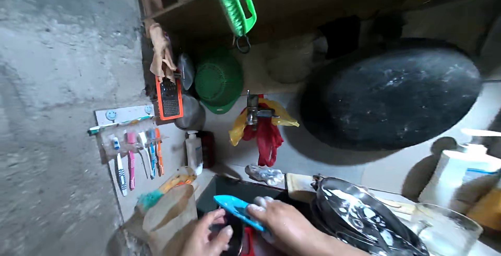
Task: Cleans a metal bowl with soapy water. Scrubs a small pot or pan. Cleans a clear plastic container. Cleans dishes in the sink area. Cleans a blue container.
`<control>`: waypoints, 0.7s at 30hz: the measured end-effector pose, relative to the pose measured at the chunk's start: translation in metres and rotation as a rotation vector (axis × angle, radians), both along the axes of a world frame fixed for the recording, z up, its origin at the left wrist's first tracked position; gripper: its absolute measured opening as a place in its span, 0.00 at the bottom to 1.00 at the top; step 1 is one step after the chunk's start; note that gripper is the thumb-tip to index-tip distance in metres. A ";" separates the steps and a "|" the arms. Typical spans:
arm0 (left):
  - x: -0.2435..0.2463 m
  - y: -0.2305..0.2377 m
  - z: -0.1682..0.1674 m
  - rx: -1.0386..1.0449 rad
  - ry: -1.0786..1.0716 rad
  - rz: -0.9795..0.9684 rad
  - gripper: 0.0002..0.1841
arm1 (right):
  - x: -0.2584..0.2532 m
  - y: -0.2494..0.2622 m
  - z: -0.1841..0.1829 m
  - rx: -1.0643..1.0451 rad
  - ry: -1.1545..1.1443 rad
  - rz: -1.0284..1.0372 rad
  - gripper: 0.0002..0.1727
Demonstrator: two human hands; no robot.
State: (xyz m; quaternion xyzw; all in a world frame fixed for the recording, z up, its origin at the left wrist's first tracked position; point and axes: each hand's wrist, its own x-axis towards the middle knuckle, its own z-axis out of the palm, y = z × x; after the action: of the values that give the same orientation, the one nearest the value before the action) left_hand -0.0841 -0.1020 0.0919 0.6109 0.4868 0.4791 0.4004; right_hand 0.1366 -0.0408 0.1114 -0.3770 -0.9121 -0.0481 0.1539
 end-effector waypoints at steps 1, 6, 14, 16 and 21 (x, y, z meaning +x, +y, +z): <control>-0.016 -0.007 0.003 0.149 0.173 0.118 0.22 | 0.007 0.004 -0.002 0.063 -0.005 -0.010 0.20; -0.100 -0.035 0.023 0.185 0.835 0.395 0.26 | 0.032 0.018 -0.034 0.296 -0.070 0.045 0.17; -0.097 0.020 0.070 0.279 1.026 -0.066 0.14 | 0.027 0.018 -0.042 0.123 -0.186 0.036 0.18; -0.062 0.030 0.102 0.259 1.187 -0.201 0.13 | 0.024 0.018 -0.040 0.031 -0.208 0.016 0.19; 0.031 0.047 0.144 0.133 1.565 -0.420 0.12 | 0.023 0.017 -0.052 -0.002 -0.197 0.001 0.18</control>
State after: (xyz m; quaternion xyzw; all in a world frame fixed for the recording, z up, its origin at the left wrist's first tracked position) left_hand -0.0529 -0.0550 0.2361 0.8699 0.4716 -0.1439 -0.0114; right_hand 0.1601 -0.0242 0.0594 -0.3703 -0.9229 -0.0841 0.0633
